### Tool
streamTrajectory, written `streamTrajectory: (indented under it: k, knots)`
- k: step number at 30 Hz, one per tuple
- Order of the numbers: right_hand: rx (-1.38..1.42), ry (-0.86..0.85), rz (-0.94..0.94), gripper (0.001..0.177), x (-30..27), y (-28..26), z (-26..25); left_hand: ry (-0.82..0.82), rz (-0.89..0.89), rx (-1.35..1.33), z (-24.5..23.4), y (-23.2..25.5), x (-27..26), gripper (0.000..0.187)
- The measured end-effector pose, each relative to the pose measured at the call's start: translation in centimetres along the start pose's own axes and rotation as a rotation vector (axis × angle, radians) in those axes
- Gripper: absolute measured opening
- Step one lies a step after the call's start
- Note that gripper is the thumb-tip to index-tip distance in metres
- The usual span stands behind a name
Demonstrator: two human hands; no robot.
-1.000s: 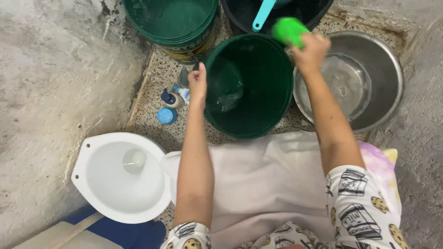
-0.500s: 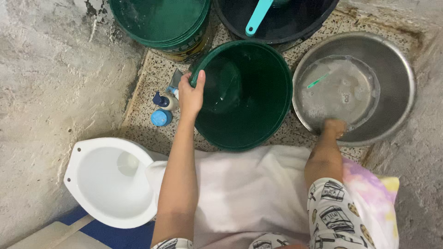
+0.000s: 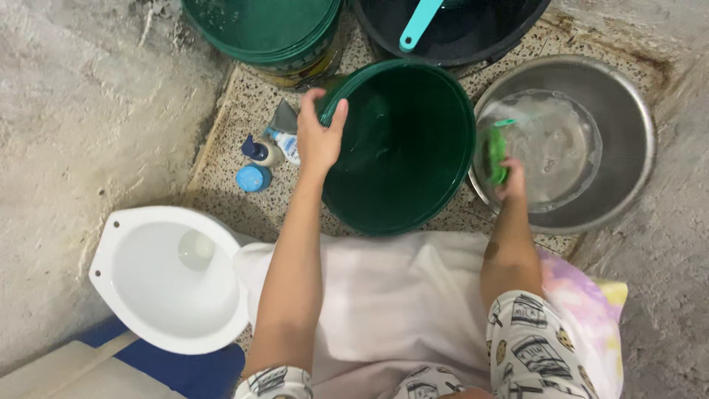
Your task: The person scrubs the inside of a green bucket with a green scrubber, then pours out the water. They continue to scrub the bucket's exterior and lid using a toothbrush, rinsing the brush in a metal basin nearby.
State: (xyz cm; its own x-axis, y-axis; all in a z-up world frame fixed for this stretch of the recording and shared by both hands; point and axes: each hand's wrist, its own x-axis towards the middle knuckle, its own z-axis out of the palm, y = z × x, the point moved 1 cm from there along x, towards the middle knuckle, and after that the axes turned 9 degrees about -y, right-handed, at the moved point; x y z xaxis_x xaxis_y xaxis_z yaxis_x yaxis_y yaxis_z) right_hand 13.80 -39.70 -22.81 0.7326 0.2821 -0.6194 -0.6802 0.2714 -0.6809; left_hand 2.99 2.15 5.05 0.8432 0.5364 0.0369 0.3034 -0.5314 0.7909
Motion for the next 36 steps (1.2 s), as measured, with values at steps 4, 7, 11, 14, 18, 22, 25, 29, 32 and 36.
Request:
streamTrajectory:
  k: [4, 7, 11, 14, 18, 22, 25, 29, 32, 36]
  knots:
    - [0.455, -0.172, -0.347, 0.070, -3.0, -4.8, 4.1, -0.169, 0.090, -0.131, 0.3, -0.3, 0.5, 0.049]
    - [0.478, -0.406, -0.411, 0.078, -6.9, -8.0, 7.1, -0.228, 0.141, -0.004, 0.6, -0.6, -0.2, 0.043]
    - [0.019, -0.698, -0.093, 0.073, -9.6, -8.6, 11.3, -0.179, 0.137, 0.047, 0.8, -0.2, -1.5, 0.037]
    - [-0.438, -0.727, 0.126, 0.060, -8.5, -4.4, 15.4, -0.120, 0.080, 0.048, 0.7, 0.3, -2.2, 0.037]
    - [-1.174, -0.800, 0.055, 0.052, -6.4, 6.9, 21.4, -0.054, 0.071, 0.064, 0.5, 1.3, -2.3, 0.036]
    - [-1.640, -0.780, -0.078, 0.049, -2.0, 12.1, 22.6, -0.077, 0.069, 0.066, 0.2, 1.7, -2.9, 0.036]
    - [-2.535, -0.828, -0.399, 0.041, 3.6, 10.7, 22.3, -0.058, 0.094, 0.075, 0.3, 2.4, -3.0, 0.037]
    - [-2.594, -0.412, -0.174, 0.041, 9.6, 8.3, 22.8, -0.123, 0.086, 0.104, 0.4, 2.4, -2.9, 0.038]
    - [-2.431, -0.429, -0.119, 0.042, 10.5, 9.6, 24.1, -0.158, 0.088, 0.112, 0.5, 1.9, -2.6, 0.039]
    - [-1.939, -0.632, -0.210, 0.042, 8.6, 13.7, 26.5, -0.108, 0.106, 0.110, 0.5, 1.8, -2.7, 0.040]
